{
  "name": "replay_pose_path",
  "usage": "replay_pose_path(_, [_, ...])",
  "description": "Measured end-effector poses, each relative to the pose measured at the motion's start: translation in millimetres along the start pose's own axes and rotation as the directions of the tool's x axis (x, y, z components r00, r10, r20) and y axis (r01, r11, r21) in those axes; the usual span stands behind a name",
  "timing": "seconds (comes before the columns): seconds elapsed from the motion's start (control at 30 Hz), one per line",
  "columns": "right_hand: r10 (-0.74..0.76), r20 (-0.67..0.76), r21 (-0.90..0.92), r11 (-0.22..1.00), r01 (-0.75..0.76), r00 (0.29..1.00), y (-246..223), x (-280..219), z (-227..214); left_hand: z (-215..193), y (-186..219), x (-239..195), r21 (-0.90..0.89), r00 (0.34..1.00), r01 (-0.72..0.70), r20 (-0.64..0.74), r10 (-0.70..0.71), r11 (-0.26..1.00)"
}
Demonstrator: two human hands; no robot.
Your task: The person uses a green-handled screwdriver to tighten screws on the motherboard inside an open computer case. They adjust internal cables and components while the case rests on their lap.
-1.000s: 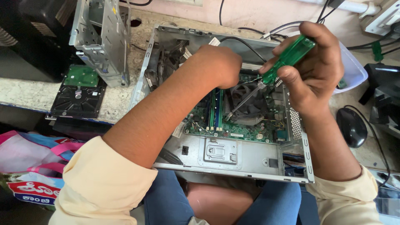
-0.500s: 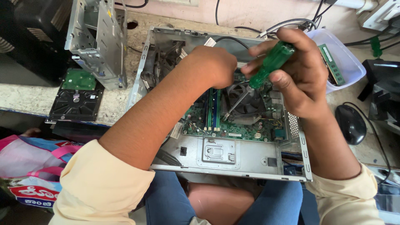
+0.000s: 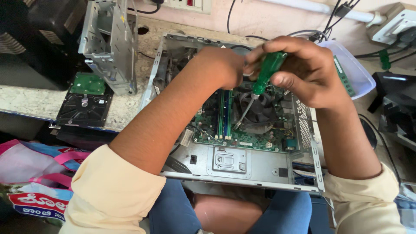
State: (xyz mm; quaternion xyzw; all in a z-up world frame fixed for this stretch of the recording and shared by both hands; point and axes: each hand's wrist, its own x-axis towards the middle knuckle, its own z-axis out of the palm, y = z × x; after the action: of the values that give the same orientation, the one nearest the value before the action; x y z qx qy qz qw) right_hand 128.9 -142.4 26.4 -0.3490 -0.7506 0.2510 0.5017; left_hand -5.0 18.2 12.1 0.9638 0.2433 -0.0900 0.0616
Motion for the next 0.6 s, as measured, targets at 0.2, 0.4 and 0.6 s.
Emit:
replay_pose_path(0.2, [-0.093, -0.077, 0.07, 0.993, 0.099, 0.993, 14.7, -2.4, 7.9, -3.0, 2.0, 2.1, 0.058, 0.998, 0.036, 0.045, -0.038, 0.998])
replay_pose_path(0.4, [0.066, -0.117, 0.083, 0.995, -0.057, 0.991, -3.8, -9.9, 16.6, -0.9, 1.4, -7.7, -0.006, 0.999, -0.046, -0.02, 0.046, 0.999])
replay_pose_path(0.6, [-0.138, -0.176, -0.225, 0.97, 0.097, 0.975, -1.2, -3.5, 19.1, -2.8, 1.3, -4.8, 0.026, 1.0, 0.024, -0.016, -0.023, 0.999])
